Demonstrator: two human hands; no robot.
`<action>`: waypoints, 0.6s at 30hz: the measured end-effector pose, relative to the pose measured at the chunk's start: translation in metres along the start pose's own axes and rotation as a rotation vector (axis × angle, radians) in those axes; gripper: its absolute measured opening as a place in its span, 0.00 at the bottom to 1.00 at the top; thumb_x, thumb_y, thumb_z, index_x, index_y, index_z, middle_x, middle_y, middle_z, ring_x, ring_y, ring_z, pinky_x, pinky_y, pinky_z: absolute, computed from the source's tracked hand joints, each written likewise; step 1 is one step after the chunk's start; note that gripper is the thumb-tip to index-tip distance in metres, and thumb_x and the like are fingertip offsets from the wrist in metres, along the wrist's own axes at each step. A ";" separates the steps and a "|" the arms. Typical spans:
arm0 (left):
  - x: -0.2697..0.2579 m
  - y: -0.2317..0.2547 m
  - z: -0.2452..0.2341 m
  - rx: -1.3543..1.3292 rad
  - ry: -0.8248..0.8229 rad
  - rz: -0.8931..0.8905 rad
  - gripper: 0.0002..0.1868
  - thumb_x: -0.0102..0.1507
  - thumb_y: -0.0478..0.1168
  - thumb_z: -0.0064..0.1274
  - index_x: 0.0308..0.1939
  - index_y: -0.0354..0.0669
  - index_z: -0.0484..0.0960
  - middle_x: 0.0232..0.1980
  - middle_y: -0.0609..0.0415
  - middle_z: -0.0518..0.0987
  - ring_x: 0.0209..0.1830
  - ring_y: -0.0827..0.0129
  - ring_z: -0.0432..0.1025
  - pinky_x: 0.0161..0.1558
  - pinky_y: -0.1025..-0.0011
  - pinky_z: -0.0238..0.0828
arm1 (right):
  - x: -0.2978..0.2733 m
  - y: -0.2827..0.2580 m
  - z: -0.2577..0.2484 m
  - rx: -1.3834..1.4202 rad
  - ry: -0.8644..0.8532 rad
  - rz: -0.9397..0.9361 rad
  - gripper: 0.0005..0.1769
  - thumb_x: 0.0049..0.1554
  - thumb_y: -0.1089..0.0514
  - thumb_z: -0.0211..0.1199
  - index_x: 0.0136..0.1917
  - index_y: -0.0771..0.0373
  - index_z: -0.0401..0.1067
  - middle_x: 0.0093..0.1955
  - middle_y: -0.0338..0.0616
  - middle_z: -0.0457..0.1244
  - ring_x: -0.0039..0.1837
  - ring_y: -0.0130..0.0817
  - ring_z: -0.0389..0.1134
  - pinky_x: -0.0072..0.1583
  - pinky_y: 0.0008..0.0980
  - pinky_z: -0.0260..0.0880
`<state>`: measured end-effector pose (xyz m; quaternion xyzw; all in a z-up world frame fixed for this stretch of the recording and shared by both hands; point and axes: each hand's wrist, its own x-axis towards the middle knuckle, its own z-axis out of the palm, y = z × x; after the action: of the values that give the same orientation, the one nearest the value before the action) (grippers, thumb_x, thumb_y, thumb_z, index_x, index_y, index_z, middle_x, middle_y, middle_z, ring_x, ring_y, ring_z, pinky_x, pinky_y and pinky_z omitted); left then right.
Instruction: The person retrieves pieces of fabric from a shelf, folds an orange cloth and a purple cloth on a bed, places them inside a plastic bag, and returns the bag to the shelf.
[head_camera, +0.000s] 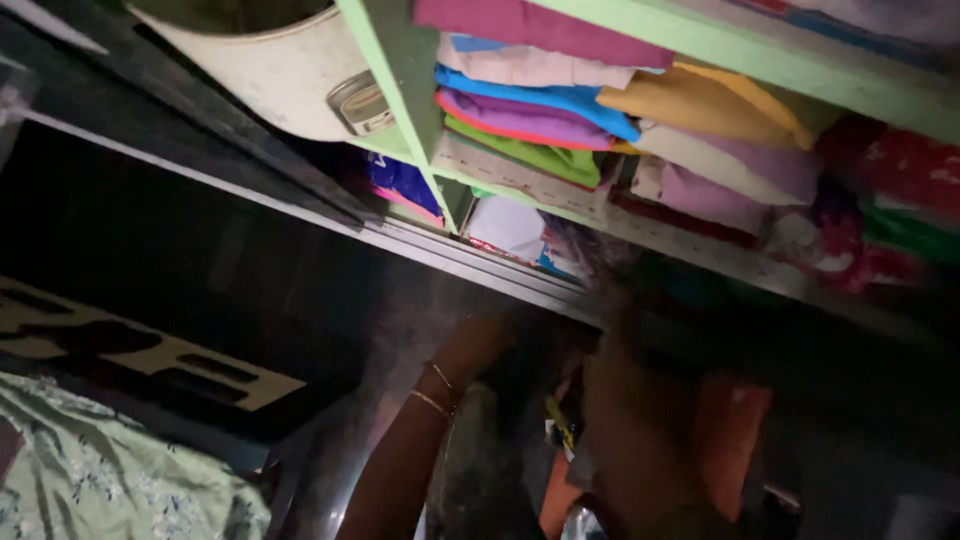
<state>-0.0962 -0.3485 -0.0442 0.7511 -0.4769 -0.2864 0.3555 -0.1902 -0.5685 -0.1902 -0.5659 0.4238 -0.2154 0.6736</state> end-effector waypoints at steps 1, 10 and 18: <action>-0.003 0.006 -0.008 0.039 -0.016 -0.044 0.25 0.63 0.45 0.53 0.64 0.47 0.76 0.53 0.39 0.81 0.50 0.41 0.76 0.50 0.48 0.72 | -0.002 -0.001 0.005 0.049 -0.017 0.017 0.12 0.63 0.60 0.65 0.53 0.73 0.73 0.49 0.44 0.67 0.45 0.30 0.65 0.46 0.32 0.67; -0.076 0.056 -0.093 0.220 -0.036 -0.145 0.13 0.64 0.45 0.52 0.49 0.46 0.81 0.46 0.40 0.83 0.47 0.45 0.78 0.49 0.52 0.74 | -0.025 -0.055 0.054 0.465 -0.064 0.123 0.10 0.60 0.62 0.68 0.49 0.73 0.74 0.47 0.43 0.68 0.43 0.29 0.64 0.44 0.30 0.66; -0.191 -0.019 -0.102 -0.176 0.289 -0.368 0.18 0.60 0.51 0.53 0.41 0.42 0.84 0.41 0.42 0.82 0.39 0.50 0.77 0.40 0.55 0.74 | -0.170 -0.109 0.137 0.388 -0.197 0.151 0.12 0.53 0.67 0.68 0.50 0.60 0.76 0.48 0.38 0.68 0.45 0.28 0.69 0.44 0.29 0.68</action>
<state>-0.0812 -0.1406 0.0177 0.8247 -0.2494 -0.2762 0.4259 -0.1508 -0.3873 -0.0321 -0.4110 0.3478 -0.1855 0.8221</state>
